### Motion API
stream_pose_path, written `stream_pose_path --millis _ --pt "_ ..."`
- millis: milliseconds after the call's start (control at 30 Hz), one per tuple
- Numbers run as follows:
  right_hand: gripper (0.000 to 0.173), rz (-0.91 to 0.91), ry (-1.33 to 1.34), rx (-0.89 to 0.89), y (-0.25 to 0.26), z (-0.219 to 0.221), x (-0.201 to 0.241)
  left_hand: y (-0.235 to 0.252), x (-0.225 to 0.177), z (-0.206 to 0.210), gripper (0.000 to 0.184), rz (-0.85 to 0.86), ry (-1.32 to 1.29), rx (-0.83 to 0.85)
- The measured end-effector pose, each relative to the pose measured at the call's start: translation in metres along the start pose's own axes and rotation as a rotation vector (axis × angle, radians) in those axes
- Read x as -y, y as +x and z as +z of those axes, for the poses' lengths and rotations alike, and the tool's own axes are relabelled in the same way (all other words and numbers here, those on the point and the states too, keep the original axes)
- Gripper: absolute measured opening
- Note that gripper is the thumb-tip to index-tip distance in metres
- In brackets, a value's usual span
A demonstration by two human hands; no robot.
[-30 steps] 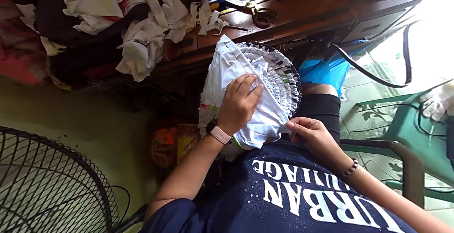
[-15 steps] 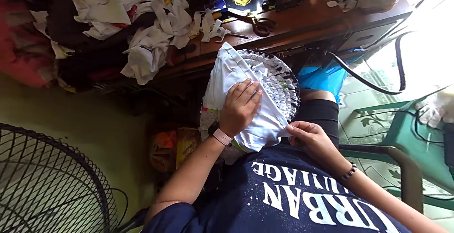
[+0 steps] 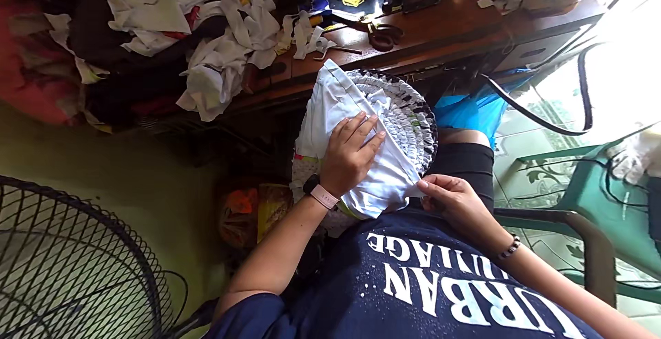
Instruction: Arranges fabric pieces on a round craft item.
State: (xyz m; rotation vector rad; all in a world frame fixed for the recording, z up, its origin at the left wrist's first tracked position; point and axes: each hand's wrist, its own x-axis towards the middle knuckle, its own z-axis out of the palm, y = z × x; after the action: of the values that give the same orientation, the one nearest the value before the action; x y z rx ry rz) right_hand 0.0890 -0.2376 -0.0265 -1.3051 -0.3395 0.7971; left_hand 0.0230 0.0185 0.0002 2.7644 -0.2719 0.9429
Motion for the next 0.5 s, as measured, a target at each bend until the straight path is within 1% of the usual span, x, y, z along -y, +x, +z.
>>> stream_pose_path --millis 500 --pt "0.020 0.012 0.015 -0.009 -0.0015 0.0003 0.0011 0.0005 -0.0003 -0.0022 0.028 -0.007 -0.012 0.028"
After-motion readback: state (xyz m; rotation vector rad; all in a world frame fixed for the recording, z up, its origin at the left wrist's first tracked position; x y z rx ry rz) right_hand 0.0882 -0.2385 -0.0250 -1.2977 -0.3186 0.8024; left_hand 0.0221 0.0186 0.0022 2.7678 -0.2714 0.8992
